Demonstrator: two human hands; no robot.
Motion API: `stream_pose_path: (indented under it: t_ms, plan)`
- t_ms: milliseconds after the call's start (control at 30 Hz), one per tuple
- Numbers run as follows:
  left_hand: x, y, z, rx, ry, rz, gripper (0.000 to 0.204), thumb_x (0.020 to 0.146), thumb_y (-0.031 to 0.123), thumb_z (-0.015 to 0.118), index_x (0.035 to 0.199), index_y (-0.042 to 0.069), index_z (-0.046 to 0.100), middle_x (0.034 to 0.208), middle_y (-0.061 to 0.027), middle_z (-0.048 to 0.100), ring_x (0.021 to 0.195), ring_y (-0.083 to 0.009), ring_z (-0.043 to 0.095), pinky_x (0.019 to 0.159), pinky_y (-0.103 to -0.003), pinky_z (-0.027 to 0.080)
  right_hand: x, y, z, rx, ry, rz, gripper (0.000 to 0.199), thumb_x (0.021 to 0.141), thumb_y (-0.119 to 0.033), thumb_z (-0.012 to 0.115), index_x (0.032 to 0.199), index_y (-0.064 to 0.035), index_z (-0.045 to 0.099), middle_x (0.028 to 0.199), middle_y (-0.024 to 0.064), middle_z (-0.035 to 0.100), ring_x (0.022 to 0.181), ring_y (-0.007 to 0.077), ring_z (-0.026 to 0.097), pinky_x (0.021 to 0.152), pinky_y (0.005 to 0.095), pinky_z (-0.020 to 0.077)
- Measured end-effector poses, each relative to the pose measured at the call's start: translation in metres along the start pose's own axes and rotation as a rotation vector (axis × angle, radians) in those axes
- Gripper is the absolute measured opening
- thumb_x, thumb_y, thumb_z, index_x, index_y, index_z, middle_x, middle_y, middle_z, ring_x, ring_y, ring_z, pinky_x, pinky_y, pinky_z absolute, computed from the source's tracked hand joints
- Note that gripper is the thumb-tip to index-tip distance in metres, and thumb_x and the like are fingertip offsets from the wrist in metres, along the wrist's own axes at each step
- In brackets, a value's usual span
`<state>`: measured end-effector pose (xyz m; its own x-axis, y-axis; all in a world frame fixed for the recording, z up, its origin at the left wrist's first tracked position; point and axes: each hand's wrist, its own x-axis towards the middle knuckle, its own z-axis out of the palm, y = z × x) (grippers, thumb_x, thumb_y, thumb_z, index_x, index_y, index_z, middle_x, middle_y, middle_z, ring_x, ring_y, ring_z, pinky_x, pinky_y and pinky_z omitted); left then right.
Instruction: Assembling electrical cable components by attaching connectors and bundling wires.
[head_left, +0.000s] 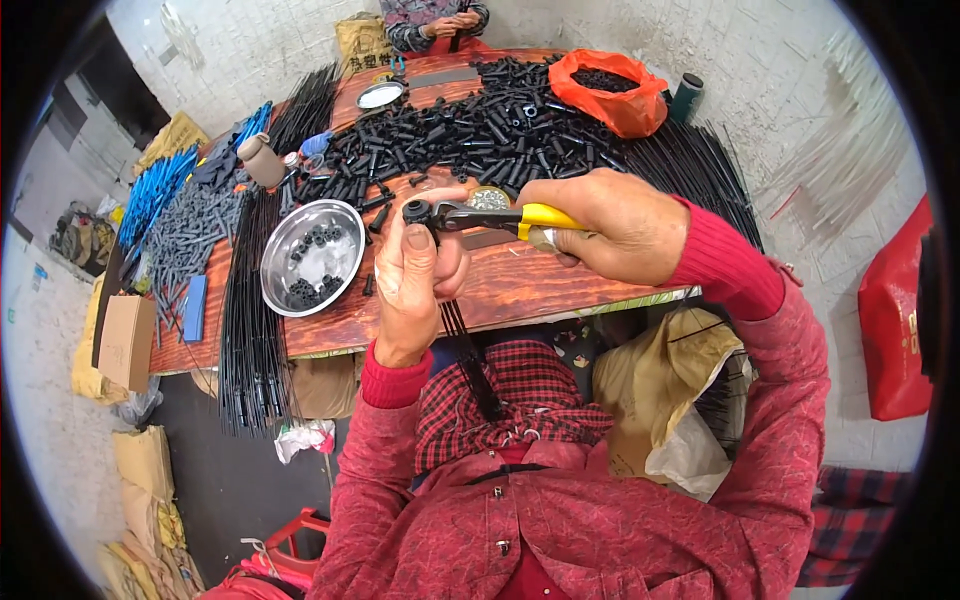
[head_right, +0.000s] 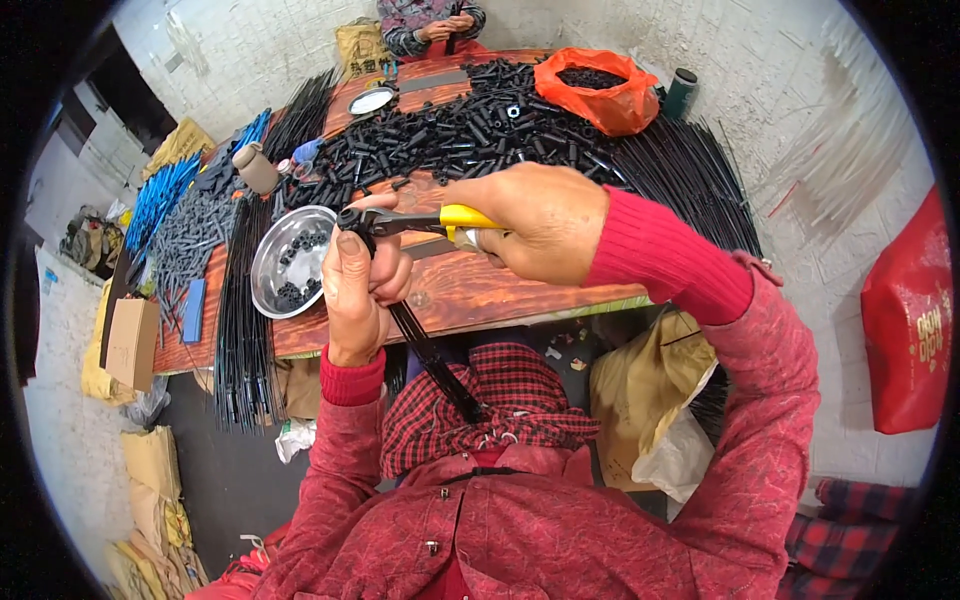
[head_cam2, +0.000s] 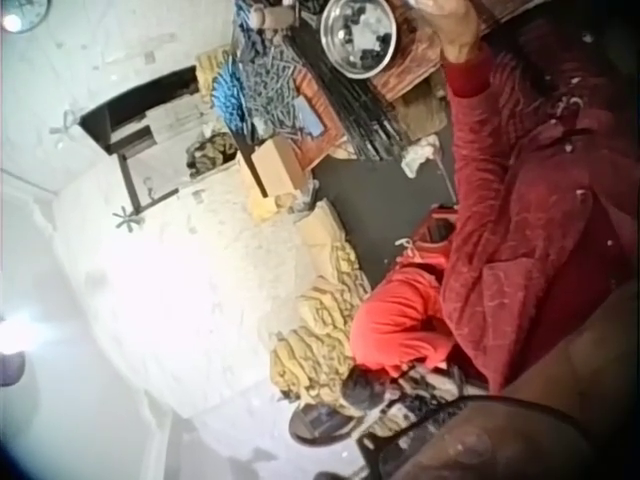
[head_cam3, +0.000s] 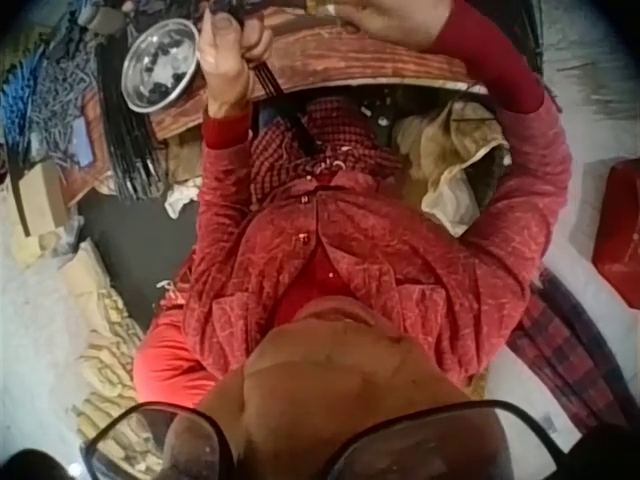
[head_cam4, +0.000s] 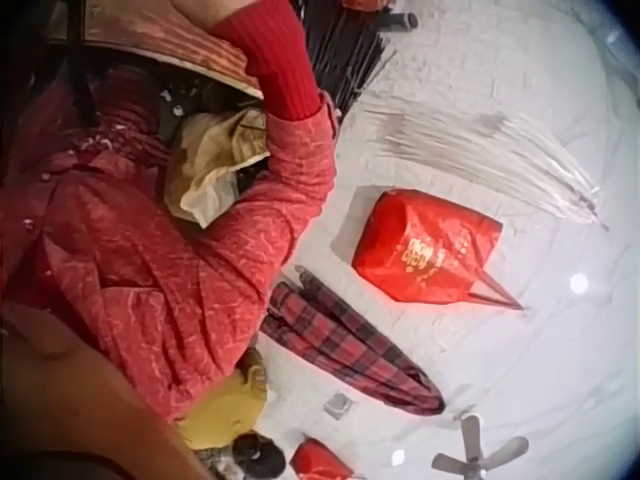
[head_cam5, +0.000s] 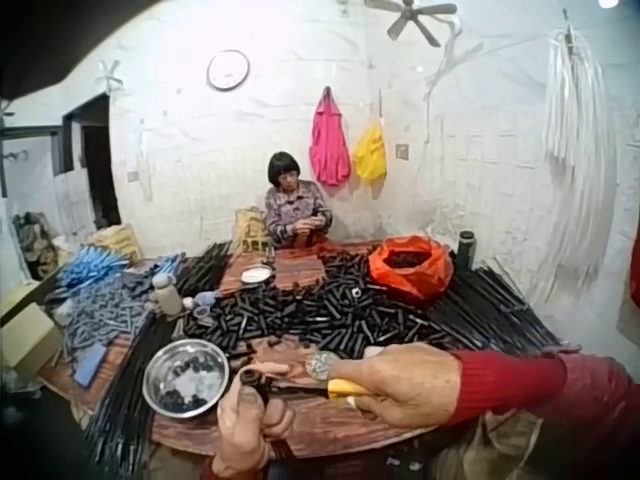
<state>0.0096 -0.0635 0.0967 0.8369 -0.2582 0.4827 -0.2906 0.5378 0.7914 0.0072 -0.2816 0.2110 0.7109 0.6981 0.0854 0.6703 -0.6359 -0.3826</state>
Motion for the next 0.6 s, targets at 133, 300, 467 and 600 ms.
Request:
stream_pose_path:
  t_ms: [133,300,467,600]
  plan:
    - [-0.015,-0.001,0.005,-0.053,0.085,-0.071,0.061,0.104,0.041,0.045,0.150,0.005,0.029,0.068,0.0034,0.038,0.055,-0.0047,0.035,0.048,-0.020,0.029,-0.004,0.025,0.035,0.833,-0.187,0.233,0.021,0.099,-0.021,0.057,0.109,-0.0026,0.056,0.077,0.0034,0.058,0.067,0.0125,0.058,0.062,0.0279,0.0478]
    - [-0.107,-0.071,-0.026,0.162,0.215,-0.176,0.052,0.102,0.022,0.047,0.148,0.001,0.034,0.075,-0.0009,0.048,0.064,-0.0091,0.046,0.062,-0.024,0.042,-0.040,0.097,0.120,0.215,0.119,0.246,0.024,0.089,-0.020,0.067,0.107,-0.0040,0.063,0.081,0.0102,0.064,0.072,0.0214,0.064,0.068,0.0344,0.0512]
    - [-0.170,-0.127,-0.040,0.394,0.191,-0.240,0.039,0.102,0.014,0.047,0.137,-0.001,0.041,0.080,-0.0029,0.051,0.076,-0.0115,0.050,0.072,-0.026,0.045,-0.048,0.123,0.181,-0.166,0.259,0.392,0.039,0.080,-0.026,0.074,0.114,-0.0096,0.064,0.104,0.0157,0.067,0.096,0.0356,0.065,0.080,0.0446,0.0499]
    - [-0.134,-0.084,-0.043,0.398,0.221,-0.137,0.037,0.101,0.007,0.040,0.136,-0.004,0.036,0.072,-0.0038,0.050,0.063,-0.0131,0.048,0.062,-0.029,0.045,-0.055,0.138,0.202,-0.255,0.389,0.280,0.041,0.080,-0.014,0.072,0.120,-0.0125,0.061,0.116,0.0099,0.062,0.105,0.0339,0.058,0.090,0.0420,0.0458]
